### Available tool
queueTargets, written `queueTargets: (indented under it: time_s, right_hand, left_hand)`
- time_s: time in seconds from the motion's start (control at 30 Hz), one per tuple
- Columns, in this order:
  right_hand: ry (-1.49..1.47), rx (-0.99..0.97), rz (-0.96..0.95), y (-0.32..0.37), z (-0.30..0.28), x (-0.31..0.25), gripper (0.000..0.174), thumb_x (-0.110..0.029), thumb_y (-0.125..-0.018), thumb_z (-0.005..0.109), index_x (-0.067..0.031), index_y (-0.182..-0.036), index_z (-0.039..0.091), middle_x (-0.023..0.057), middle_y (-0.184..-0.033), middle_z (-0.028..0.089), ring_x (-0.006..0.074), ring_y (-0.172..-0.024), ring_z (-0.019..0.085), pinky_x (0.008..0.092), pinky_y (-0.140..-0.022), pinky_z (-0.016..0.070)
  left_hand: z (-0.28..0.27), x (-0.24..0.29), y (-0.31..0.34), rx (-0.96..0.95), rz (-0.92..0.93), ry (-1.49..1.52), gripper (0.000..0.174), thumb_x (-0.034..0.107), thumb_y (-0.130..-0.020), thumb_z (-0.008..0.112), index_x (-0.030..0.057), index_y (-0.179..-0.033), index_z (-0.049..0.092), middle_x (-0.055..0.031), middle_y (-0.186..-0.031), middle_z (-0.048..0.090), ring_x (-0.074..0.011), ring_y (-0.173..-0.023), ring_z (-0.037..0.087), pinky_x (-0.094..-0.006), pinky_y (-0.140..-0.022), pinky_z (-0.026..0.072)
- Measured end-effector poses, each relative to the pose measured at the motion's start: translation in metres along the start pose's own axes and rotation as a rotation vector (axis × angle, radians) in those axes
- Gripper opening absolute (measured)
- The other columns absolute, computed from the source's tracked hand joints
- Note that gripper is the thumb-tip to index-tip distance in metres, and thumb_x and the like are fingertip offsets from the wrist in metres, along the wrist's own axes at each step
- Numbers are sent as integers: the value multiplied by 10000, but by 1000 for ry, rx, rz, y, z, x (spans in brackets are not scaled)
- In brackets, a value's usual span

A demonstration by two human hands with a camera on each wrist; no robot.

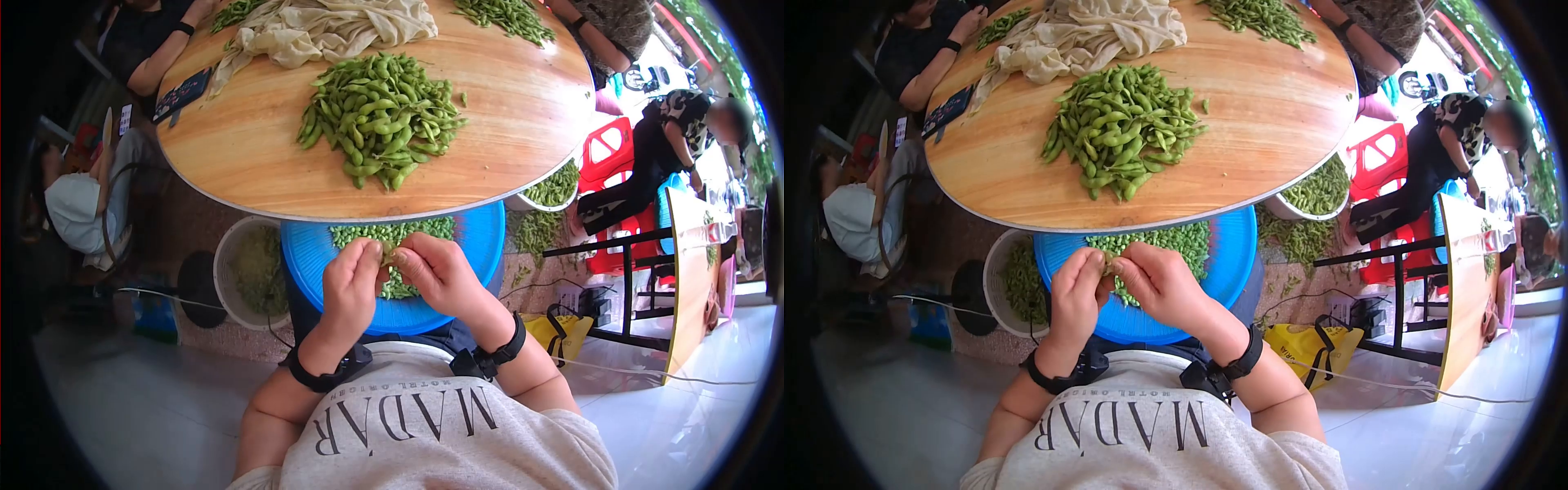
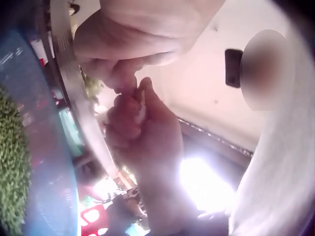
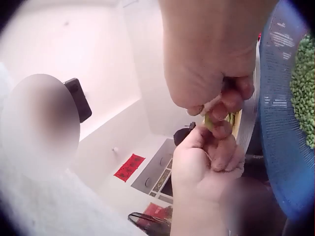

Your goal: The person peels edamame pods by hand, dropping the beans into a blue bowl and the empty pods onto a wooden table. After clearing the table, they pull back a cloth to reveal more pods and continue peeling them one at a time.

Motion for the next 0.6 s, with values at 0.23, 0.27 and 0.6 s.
queueTargets:
  time_s: [0.23, 0.27, 0.6]
  right_hand:
    - [-142, -40, 286, 8, -8, 37, 193, -177, -849, 601, 13, -828, 574, 77, -614, 515, 136, -560, 489, 262, -525, 418]
    - [-54, 26, 220, 6, -16, 33, 196, -181, -835, 617, 11, -832, 577, 82, -624, 523, 141, -568, 498, 265, -533, 423]
    - [167, 59, 32, 2, -22, 26, 164, -99, -692, 636, 1, -817, 599, 153, -711, 570, 295, -616, 565, 349, -577, 463]
  left_hand:
    - [6, -21, -2, -79, -234, 272, 164, 151, -899, 522, 2, -846, 568, -43, -628, 559, -73, -408, 489, -184, -360, 331]
    - [4, -22, -1, -69, -235, 216, 156, 144, -893, 532, 0, -847, 570, -48, -633, 565, -75, -417, 503, -183, -362, 334]
    - [17, -19, 1, -184, -164, 118, 125, 91, -886, 517, -22, -864, 566, -81, -696, 604, -87, -487, 543, -180, -404, 368]
Point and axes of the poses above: each hand's wrist, its own y-axis away from the middle knuckle, its own z-axis out of the palm, x = y × z, the point moved 8 cm from there along -y, towards the middle knuckle
